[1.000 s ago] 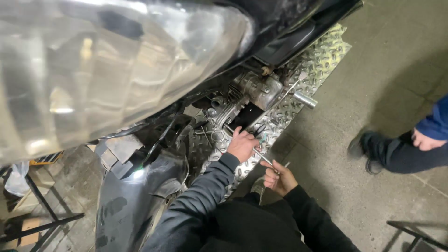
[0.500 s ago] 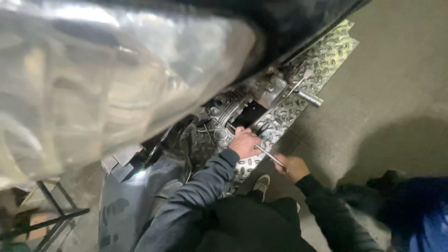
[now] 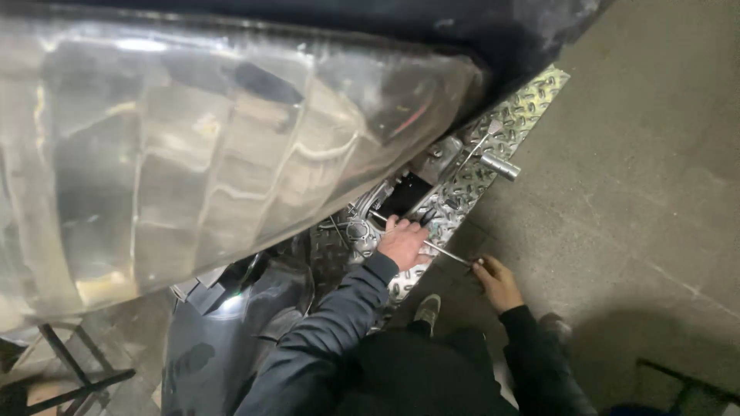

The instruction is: The person uses a T-handle wrench to loosen and remove bolts from the engine casing of a motorcycle. After removing the bolts, the person detaches the engine cover and places it on the floor.

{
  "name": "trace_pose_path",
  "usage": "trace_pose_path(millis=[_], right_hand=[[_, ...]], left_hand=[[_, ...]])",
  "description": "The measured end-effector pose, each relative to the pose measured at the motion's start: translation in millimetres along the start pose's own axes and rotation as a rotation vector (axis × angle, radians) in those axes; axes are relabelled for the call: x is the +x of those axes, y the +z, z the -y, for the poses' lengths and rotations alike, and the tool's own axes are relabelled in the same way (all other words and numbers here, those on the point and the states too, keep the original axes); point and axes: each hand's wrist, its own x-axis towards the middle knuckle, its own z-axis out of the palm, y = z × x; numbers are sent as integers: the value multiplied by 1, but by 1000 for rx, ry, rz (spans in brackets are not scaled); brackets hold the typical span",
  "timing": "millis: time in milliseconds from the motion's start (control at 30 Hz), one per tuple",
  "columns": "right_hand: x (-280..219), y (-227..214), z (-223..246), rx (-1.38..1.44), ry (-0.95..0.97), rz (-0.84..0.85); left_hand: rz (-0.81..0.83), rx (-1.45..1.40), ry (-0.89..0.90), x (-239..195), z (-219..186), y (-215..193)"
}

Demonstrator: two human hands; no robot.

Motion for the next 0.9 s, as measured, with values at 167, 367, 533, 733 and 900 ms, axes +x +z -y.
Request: trace_pose_path(millis=[167, 367, 533, 733, 900], right_hand=[[-29, 6, 28, -78, -171, 124], [-24, -9, -2, 78, 13, 339], [-14, -20, -8, 262, 242, 108], [-39, -30, 0, 391, 145, 699], [-46, -19, 9, 317, 270, 309]], left_hand=[[183, -93, -3, 23, -19, 13], [383, -186, -89, 25, -20, 21], [293, -206, -2, 20, -35, -20], [295, -177, -1, 15, -22, 21], [221, -196, 6, 20, -37, -4]])
